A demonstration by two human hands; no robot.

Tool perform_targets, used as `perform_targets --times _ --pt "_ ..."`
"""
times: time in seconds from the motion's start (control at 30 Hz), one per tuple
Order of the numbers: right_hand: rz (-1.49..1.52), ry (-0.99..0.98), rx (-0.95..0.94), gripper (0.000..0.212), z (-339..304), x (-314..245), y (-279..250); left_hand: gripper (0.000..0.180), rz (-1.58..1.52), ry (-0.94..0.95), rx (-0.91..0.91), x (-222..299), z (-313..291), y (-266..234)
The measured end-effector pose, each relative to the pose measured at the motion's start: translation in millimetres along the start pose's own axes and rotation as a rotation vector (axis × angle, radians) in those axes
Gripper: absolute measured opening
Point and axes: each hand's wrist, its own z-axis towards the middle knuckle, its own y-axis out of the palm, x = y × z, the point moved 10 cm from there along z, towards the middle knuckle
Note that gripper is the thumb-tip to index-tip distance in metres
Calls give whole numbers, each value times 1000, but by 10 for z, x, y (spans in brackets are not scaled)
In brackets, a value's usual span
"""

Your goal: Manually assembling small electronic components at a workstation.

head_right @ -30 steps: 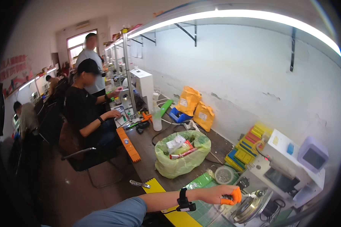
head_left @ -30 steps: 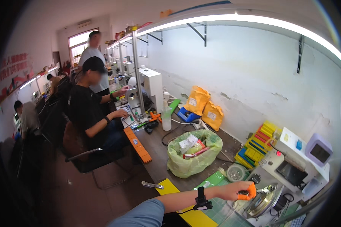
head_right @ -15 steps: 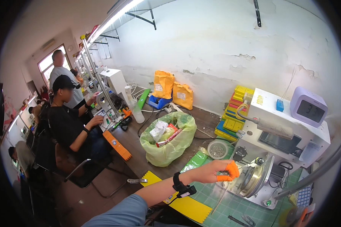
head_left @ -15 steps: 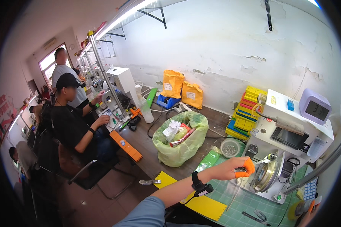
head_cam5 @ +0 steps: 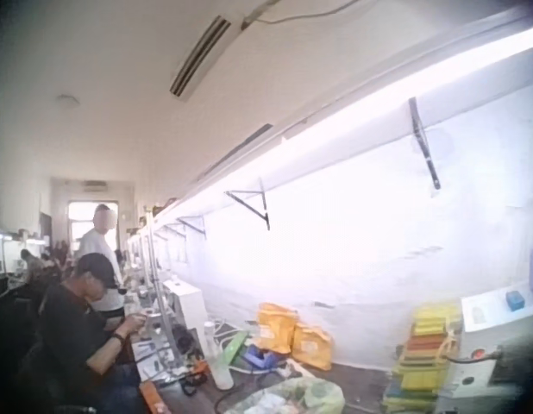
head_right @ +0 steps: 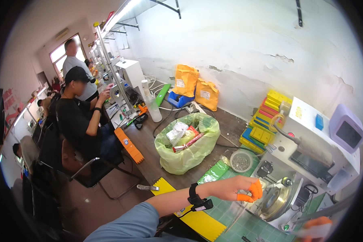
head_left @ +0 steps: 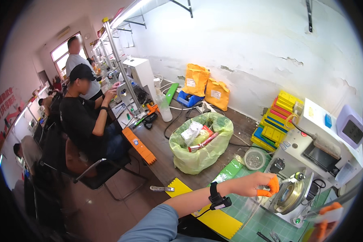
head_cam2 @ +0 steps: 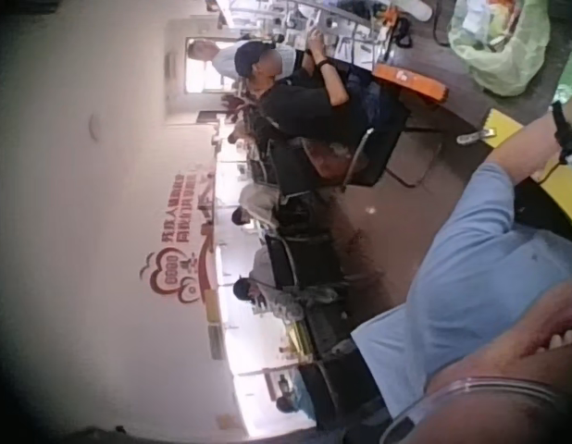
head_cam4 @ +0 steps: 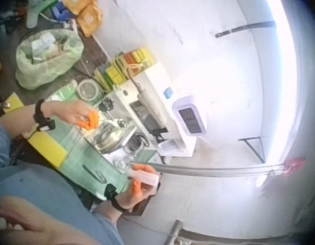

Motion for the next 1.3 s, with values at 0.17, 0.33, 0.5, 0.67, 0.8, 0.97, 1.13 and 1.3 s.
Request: perform_targets --times 0.17,0.33,0.5,0.67,0.8,0.97,1.13,1.3 --pt "129 155 15 38 24 1014 -22 11 -25 33 -31 7 47 87" --pt "27 173 104 46 107 1036 98 13 -42 93 25 -61 93 121" --pt "21 143 41 53 251 1000 359 14 -42 128 57 -142 6 10" --pt "53 61 49 62 424 815 585 15 128 121 57 -230 43 -20" --pt "-33 35 43 59 466 735 373 16 228 116 25 -230 100 -35" --pt "-230 -48 255 60 287 672 127 17 422 -180 -162 -400 94 74" --pt "-145 9 95 61 259 737 63 17 407 -56 -103 -219 132 89" --pt "-219 -27 57 62 357 673 477 19 185 137 104 -242 78 49"
